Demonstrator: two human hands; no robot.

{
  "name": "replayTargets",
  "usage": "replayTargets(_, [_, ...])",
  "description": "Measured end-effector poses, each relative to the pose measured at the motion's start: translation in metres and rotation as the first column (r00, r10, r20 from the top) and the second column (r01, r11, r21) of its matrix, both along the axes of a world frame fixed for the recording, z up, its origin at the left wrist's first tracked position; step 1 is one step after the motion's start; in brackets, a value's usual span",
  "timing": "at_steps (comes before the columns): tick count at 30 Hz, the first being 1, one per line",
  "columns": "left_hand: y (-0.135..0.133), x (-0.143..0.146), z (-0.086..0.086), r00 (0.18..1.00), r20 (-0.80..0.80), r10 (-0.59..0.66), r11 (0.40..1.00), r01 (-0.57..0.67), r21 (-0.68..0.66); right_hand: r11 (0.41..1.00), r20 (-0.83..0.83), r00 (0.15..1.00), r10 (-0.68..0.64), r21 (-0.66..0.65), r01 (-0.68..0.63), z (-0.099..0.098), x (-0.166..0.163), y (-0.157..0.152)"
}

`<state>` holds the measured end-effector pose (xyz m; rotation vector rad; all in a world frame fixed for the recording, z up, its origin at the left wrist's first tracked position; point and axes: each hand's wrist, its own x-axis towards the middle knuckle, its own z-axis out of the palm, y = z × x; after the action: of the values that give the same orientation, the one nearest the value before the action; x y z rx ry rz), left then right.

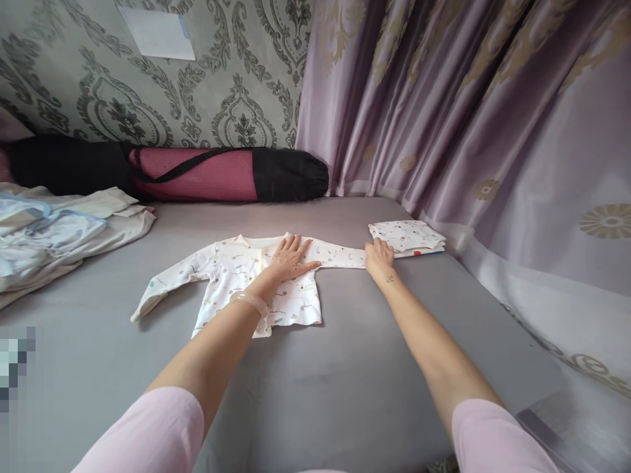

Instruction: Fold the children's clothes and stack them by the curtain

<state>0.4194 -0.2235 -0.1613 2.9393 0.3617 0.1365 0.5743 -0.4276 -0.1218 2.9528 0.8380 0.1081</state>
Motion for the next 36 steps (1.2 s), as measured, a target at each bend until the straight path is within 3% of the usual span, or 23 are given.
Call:
replayTargets(3, [0.001, 0.001, -0.002, 1.000, -0.002, 0.004, 1.000, -0.004, 0.003, 0.977, 0.010, 0.983, 0.185, 0.107, -0.185, -0.002, -0.029, 0.032])
replayTargets(5, [0.002, 0.002, -0.004, 1.000, -0.019, -0.002, 1.000, 0.002, 0.021, 0.901, -0.059, 0.919, 0.390, 0.227, -0.368, -0.010, -0.053, 0.057])
replayTargets(8, [0.004, 0.002, -0.007, 0.998, -0.064, 0.005, 0.998, -0.001, 0.062, 0.836, -0.209, 0.836, 0.508, 0.355, -0.419, -0.022, -0.082, 0.084])
replayTargets(13, [0.005, 0.003, -0.011, 0.999, -0.045, 0.007, 0.997, -0.004, 0.071, 0.902, -0.334, 0.854, 0.400, 0.308, -0.302, -0.029, -0.084, 0.076])
replayTargets(20, [0.003, 0.002, -0.007, 1.000, -0.003, 0.012, 1.000, -0.012, 0.028, 0.984, -0.294, 0.947, 0.133, 0.157, -0.089, -0.028, -0.070, 0.035])
replayTargets(25, [0.001, 0.000, -0.004, 1.000, 0.004, 0.007, 0.999, -0.007, 0.041, 0.996, -0.215, 0.976, -0.021, 0.077, 0.038, -0.028, -0.064, 0.007])
replayTargets(29, [0.001, 0.000, -0.002, 1.000, -0.011, -0.001, 0.999, 0.001, 0.037, 0.994, -0.179, 0.981, -0.073, 0.071, 0.087, -0.029, -0.056, -0.012])
replayTargets(36, [0.001, 0.004, 0.005, 0.996, -0.090, -0.020, 0.999, 0.016, -0.038, 0.996, -0.084, 0.996, -0.041, 0.080, 0.047, -0.038, -0.051, -0.019])
